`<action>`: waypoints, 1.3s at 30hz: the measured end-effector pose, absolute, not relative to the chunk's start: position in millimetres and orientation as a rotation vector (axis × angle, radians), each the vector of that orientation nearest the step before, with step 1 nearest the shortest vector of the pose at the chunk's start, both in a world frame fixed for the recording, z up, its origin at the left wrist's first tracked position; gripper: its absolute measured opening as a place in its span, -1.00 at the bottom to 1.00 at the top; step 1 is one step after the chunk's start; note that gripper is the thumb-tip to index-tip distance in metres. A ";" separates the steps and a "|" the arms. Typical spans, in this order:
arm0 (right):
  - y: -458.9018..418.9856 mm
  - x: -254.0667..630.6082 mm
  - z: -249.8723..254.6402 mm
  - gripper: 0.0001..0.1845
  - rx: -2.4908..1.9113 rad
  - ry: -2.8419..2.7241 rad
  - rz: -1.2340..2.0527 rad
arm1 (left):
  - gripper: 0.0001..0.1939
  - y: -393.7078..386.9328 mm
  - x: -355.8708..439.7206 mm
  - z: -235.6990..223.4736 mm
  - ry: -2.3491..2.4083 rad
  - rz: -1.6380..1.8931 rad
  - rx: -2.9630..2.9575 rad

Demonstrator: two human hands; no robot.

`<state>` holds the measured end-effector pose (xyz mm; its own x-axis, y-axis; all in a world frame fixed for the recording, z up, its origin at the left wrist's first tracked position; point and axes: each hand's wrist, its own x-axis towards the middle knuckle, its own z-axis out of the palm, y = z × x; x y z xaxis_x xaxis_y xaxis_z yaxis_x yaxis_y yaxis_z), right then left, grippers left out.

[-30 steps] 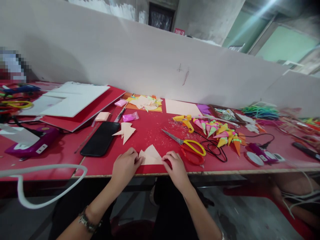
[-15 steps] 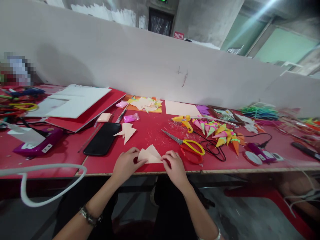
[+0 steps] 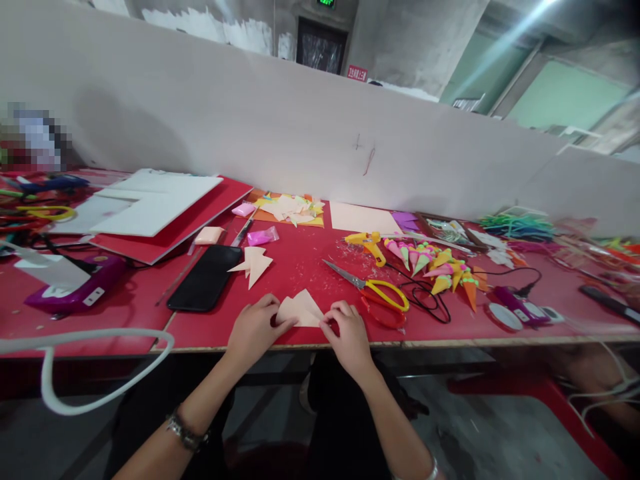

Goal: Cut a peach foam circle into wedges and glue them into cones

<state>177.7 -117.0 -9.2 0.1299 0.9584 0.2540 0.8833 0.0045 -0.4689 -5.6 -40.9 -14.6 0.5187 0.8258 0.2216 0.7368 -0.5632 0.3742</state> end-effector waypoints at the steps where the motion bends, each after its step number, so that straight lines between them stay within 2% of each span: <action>1: -117.2 176.9 -9.2 -0.91 -1.901 -1.768 0.178 | -0.61 -41.1 -5.1 -15.2 1.340 0.551 2.539; 17: -117.8 175.0 -6.9 -0.92 -1.936 -1.759 0.183 | -0.61 -37.6 1.7 -10.3 1.530 0.314 2.683; 21: -117.3 174.9 -8.4 -0.92 -1.946 -1.755 0.169 | -0.62 -39.4 0.9 -11.9 1.564 0.327 2.729; 24: -116.6 174.9 -9.0 -0.92 -1.949 -1.758 0.158 | -0.61 -40.2 0.7 -7.1 1.563 0.471 2.837; 27: -116.3 174.7 -8.4 -0.95 -1.954 -1.763 0.161 | -0.62 -38.4 2.2 2.9 1.104 0.499 3.139; 31: -116.6 175.2 -8.6 -0.96 -1.964 -1.778 0.149 | -0.51 -32.6 6.1 12.9 0.289 0.209 3.272; 39: -117.0 178.2 -10.0 -0.97 -1.909 -1.768 0.189 | -0.57 -29.6 4.2 14.6 0.205 0.090 3.184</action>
<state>178.2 -117.0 -10.0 0.1350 0.9599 0.2456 0.8865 -0.0063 -0.4628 4.2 -29.6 14.6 0.9902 0.1264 0.0595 0.1292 -0.9905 -0.0460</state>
